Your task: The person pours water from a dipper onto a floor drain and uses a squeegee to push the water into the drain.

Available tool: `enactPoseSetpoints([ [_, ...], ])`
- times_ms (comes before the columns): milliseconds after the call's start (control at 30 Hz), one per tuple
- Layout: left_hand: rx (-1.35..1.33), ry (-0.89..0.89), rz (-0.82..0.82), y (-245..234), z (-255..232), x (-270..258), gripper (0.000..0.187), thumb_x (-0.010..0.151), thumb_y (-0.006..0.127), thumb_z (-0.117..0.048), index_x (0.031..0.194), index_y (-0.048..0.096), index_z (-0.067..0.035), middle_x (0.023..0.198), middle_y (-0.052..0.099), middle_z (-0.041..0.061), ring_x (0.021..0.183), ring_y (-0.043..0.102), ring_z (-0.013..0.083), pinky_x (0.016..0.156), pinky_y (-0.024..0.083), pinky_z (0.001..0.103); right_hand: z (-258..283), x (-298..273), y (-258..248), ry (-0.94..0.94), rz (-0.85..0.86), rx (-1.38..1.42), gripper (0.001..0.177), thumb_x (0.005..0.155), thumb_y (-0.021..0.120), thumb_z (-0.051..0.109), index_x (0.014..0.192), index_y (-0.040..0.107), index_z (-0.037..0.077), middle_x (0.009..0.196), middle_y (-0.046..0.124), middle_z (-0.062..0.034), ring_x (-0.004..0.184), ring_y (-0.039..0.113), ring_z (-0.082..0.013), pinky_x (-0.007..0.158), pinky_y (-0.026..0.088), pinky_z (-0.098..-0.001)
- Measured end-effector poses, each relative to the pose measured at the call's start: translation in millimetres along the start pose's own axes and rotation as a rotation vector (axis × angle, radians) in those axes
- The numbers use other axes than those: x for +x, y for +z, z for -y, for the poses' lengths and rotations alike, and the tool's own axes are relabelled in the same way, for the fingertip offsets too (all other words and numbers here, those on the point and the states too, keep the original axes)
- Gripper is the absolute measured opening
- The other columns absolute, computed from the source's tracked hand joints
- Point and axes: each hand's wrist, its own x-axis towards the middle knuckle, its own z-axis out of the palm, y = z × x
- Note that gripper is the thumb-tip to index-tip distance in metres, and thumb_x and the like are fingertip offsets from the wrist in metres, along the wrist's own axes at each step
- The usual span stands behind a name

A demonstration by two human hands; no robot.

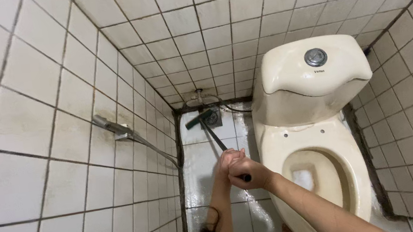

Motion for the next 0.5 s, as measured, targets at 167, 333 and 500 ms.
enactPoseSetpoints([
  [167, 0.051, 0.309, -0.081, -2.4, 11.6, 14.7, 0.046, 0.108, 0.052, -0.025, 0.066, 0.065, -0.009, 0.065, 0.065, 0.005, 0.069, 0.062, 0.0218, 0.082, 0.050, 0.039, 5.5, 7.4, -12.9, -0.027, 0.042, 0.014, 0.029, 0.083, 0.063, -0.006, 0.060, 0.050, 0.006, 0.060, 0.056, -0.0061, 0.056, 0.052, -0.0180, 0.059, 0.049, -0.0316],
  [333, 0.031, 0.417, -0.266, 8.4, 18.7, 16.5, 0.040, 0.104, 0.059, -0.022, 0.066, 0.063, -0.009, 0.065, 0.067, 0.005, 0.066, 0.061, 0.0205, 0.075, 0.051, 0.038, 20.6, 9.1, -15.9, -0.020, 0.009, -0.010, 0.031, 0.084, 0.063, -0.005, 0.059, 0.047, 0.005, 0.058, 0.052, -0.0076, 0.056, 0.050, -0.0181, 0.057, 0.048, -0.0335],
  [500, -0.197, 0.302, -0.266, 61.2, 51.9, 10.3, 0.034, 0.100, 0.069, -0.019, 0.067, 0.065, -0.009, 0.052, 0.054, 0.001, 0.054, 0.055, 0.0192, 0.060, 0.048, 0.037, 3.1, -16.1, 1.0, 0.114, -0.025, -0.004, 0.030, 0.088, 0.061, -0.002, 0.061, 0.052, 0.007, 0.061, 0.057, -0.0046, 0.055, 0.053, -0.0169, 0.055, 0.049, -0.0330],
])
